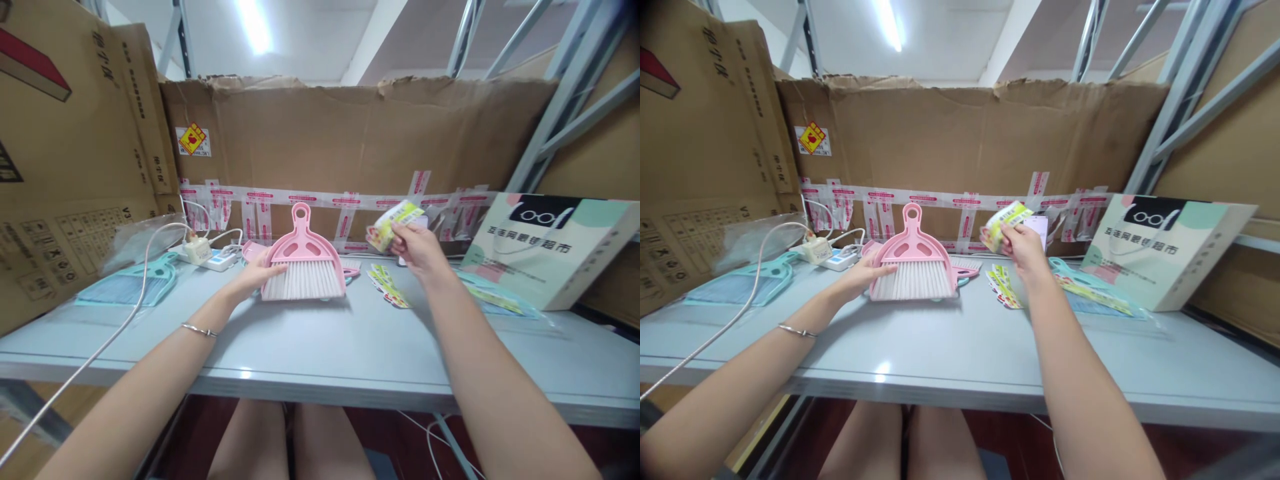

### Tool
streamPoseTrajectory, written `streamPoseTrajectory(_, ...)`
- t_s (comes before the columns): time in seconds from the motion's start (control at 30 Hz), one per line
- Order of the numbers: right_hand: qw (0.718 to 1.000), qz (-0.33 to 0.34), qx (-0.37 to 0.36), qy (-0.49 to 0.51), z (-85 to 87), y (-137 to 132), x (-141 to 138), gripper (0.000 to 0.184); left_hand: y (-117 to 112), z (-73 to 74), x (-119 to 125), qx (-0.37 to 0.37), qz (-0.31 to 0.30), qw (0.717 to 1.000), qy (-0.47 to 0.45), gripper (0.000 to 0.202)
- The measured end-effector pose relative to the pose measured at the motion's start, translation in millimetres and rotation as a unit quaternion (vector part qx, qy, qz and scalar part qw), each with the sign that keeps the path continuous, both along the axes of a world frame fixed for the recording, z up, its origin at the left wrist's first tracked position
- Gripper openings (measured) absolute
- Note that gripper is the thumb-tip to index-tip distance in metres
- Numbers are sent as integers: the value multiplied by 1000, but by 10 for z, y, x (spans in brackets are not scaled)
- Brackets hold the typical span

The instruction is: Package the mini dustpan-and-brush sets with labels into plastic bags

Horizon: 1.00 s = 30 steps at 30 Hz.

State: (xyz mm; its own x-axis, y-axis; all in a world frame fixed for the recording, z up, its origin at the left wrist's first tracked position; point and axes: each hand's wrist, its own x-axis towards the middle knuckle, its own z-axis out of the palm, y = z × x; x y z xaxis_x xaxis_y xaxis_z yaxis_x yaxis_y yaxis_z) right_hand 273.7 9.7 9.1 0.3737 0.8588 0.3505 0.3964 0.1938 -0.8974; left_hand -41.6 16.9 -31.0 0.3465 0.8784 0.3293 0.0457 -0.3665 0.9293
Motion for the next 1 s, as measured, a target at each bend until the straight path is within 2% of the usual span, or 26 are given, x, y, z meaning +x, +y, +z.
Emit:
streamPoseTrajectory(0.03, 997, 48, 38, 54, 12, -52, -171, 24, 0, -3, 6, -4, 9, 1000, -10, 60)
streamPoseTrajectory(0.1, 960, 188, 81, 189, -12, -174, -552, 30, 6, -9, 20, -15, 25, 999, -36, 61)
streamPoseTrajectory(0.17, 921, 308, 30, 239, -88, -292, -911, 34, 14, -11, 37, -26, 40, 996, -69, 61)
streamPoseTrajectory(0.23, 896, 368, -27, 246, -183, -371, -1174, 32, 18, -5, 57, -25, 47, 994, -99, 61)
streamPoseTrajectory(0.3, 892, 369, -67, 251, -266, -400, -1316, 25, 15, 8, 75, -16, 40, 993, -113, 60)
streamPoseTrajectory(0.43, 905, 308, -97, 279, -351, -369, -1371, 16, 5, 25, 88, 7, 42, 993, -113, 55)
streamPoseTrajectory(0.63, 909, 255, -87, 317, -422, -356, -1423, 26, -2, 7, 116, -5, 92, 987, -130, 61)
streamPoseTrajectory(0.77, 914, 235, -70, 325, -450, -367, -1464, 29, -9, 15, 165, -27, 80, 984, -154, 64)
streamPoseTrajectory(0.9, 919, 224, -59, 319, -455, -359, -1468, 30, -6, 8, 172, -26, 35, 984, -175, 74)
streamPoseTrajectory(1.0, 922, 220, -58, 314, -458, -346, -1469, 29, -6, 6, 148, -6, 55, 988, -147, 74)
